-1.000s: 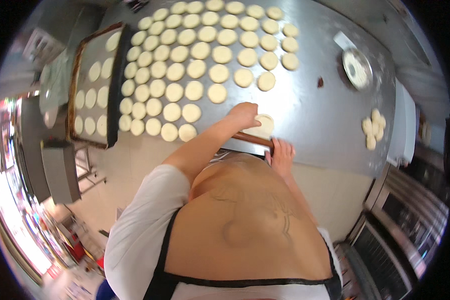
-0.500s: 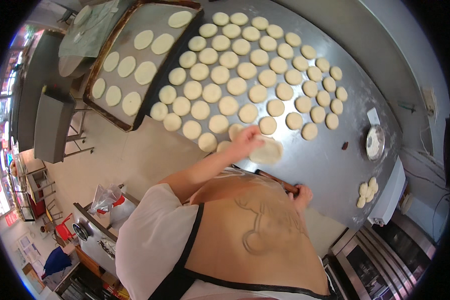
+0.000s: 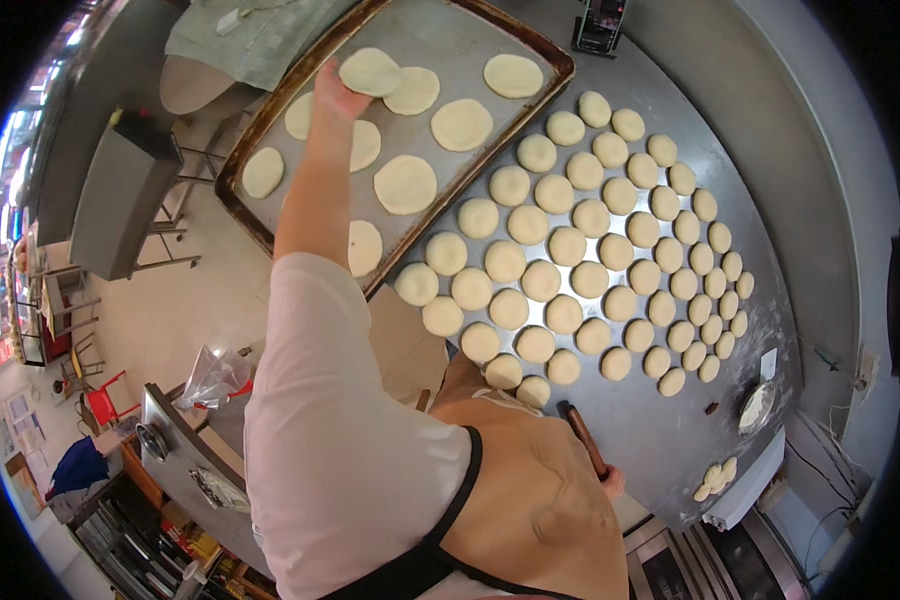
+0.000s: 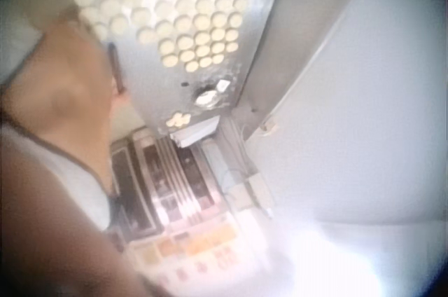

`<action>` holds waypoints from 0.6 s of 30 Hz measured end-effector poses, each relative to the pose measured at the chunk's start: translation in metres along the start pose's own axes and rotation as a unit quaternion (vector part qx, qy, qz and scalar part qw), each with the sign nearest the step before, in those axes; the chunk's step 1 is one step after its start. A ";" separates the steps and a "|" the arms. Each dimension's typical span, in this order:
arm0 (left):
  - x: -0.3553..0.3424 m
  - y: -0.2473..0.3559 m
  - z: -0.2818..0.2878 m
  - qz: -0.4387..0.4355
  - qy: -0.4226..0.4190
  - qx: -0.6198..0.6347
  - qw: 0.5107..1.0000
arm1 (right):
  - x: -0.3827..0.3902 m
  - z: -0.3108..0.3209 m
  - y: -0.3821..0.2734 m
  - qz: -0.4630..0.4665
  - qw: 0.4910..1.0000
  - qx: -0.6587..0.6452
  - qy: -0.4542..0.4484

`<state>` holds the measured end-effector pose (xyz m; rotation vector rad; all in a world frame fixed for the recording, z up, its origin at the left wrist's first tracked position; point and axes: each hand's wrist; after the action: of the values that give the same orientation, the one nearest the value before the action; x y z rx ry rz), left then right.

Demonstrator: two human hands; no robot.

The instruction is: The person uses a wooden rolling pin to flatten small rounds of dough on a metal table and places the flattened pieces onto a baking tray.

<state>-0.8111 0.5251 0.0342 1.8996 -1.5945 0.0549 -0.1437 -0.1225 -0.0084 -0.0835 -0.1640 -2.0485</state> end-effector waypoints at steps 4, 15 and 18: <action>-0.053 0.025 -0.001 -0.003 0.011 -0.051 0.999 | 0.001 0.032 -0.015 -0.008 0.999 0.027 -0.038; -0.121 0.043 0.046 -0.247 0.021 -0.634 0.732 | -0.029 0.058 -0.040 -0.005 0.996 0.089 -0.017; -0.101 0.025 0.045 -0.456 0.079 -0.769 0.440 | -0.035 0.057 -0.049 0.004 0.998 0.055 -0.005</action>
<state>-0.8759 0.5892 -0.0337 0.7509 0.1586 -1.1966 -0.1715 -0.0611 0.0396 -0.0267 -0.2821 -2.0281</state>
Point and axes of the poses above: each hand's wrist, its own x-axis away from the middle knuckle, its own z-axis out of the back of the hand, y = z × x, and after that the axes turned 13 degrees about x, right-handed
